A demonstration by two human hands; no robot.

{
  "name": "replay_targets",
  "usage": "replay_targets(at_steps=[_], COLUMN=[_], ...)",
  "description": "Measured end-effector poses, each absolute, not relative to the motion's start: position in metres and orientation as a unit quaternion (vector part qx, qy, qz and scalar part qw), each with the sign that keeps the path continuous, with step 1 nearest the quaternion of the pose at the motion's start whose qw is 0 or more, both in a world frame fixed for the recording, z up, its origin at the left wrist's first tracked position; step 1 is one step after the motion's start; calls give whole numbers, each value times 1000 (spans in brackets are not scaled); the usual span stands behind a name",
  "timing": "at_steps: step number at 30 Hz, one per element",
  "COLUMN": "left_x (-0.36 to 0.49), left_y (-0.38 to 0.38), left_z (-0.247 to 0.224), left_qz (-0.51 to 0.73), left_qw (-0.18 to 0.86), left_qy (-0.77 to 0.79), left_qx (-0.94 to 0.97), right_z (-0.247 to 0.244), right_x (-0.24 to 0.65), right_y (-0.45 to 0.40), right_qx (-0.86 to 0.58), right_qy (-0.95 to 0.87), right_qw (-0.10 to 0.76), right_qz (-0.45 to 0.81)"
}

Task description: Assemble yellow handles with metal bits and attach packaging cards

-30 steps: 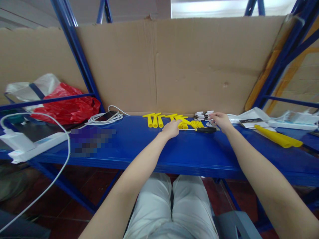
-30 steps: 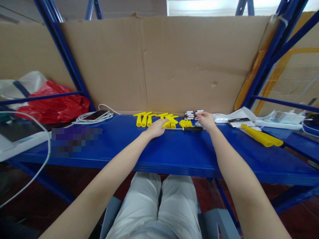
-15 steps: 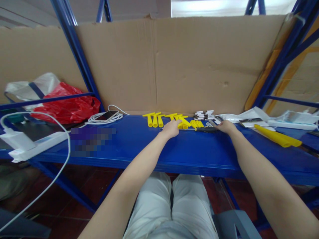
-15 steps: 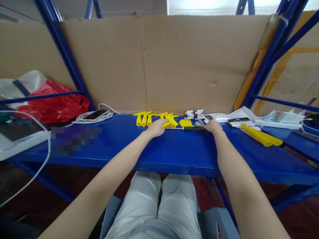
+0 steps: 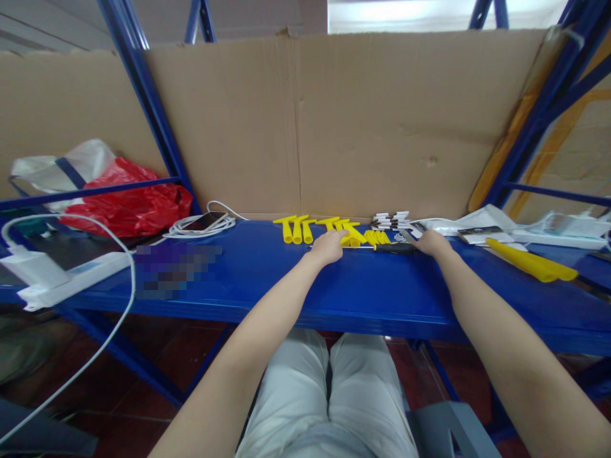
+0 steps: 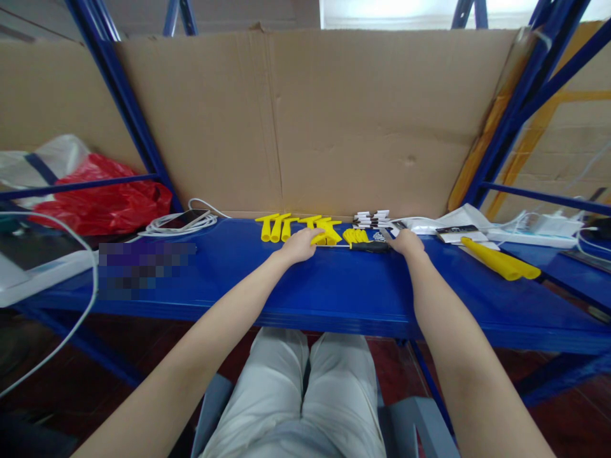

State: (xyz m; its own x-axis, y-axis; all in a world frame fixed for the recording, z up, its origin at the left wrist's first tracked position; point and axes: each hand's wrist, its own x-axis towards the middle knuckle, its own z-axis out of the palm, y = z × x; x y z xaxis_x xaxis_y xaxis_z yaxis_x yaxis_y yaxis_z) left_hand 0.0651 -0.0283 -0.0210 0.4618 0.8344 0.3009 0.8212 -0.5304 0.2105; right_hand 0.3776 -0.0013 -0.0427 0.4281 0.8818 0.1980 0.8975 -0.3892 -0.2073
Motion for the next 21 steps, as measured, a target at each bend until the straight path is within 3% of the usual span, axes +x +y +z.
replay_targets(at_steps=[21], left_x=[65], left_y=[-30], left_z=[-19], left_qz=[169], left_qw=[17], left_qy=[480], left_qx=[860], right_z=[-43], right_x=[374], right_y=[1], right_qx=[-836], right_qy=[-512], right_qw=[197], right_qz=[14])
